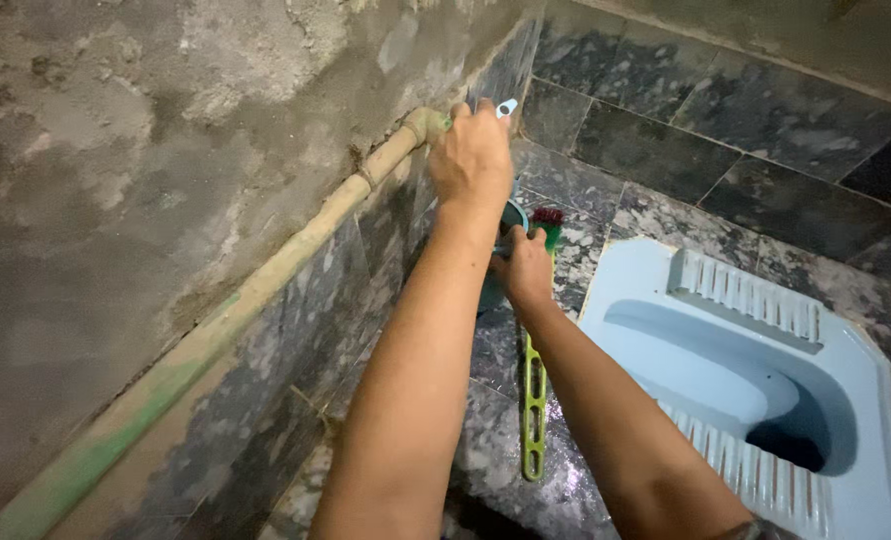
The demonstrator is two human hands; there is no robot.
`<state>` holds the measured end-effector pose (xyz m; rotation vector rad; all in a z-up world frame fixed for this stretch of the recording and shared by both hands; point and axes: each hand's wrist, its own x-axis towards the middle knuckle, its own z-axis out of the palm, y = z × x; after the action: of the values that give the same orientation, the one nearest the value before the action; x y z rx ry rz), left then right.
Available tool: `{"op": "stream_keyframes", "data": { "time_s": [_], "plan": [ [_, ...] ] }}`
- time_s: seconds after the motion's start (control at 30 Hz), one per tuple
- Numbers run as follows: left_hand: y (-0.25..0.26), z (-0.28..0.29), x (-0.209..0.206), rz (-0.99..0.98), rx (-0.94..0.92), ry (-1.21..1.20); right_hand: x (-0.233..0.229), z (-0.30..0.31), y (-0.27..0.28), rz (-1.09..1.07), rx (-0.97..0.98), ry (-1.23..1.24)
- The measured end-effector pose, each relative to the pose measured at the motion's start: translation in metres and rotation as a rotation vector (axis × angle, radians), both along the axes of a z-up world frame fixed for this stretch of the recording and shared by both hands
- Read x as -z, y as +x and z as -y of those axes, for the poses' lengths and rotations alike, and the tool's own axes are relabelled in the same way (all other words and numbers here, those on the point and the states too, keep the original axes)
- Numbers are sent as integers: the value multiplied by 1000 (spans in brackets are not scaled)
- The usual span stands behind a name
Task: The person cleans a squat toilet using a pitcher to pour water and a long-handled brush to scrub the porcelain surfaces and the floor area around it.
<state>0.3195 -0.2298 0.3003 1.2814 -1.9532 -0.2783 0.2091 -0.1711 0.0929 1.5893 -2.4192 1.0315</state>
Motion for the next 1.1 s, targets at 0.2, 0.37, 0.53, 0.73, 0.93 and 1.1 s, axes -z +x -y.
{"op": "stream_keyframes", "data": {
  "time_s": [0.2, 0.37, 0.53, 0.73, 0.93, 1.1],
  "plan": [
    [2, 3, 12, -110, 32, -3, 7, -5, -3, 4, -29, -44],
    [7, -1, 44, -435, -86, -104, -4, -16, 2, 20, -18, -7],
    [24, -2, 96, 29, -143, 438, 1, -47, 7, 113, 164, 53],
    [27, 1, 122, 255, 28, 562, 95, -95, -8, 210, 381, 587],
    [-7, -18, 169, 318, 487, 553, 207, -108, -28, 119, 342, 602],
    [-49, -26, 251, 209, 669, 322, 198, -133, -62, 102, 330, 681]
  ]
}}
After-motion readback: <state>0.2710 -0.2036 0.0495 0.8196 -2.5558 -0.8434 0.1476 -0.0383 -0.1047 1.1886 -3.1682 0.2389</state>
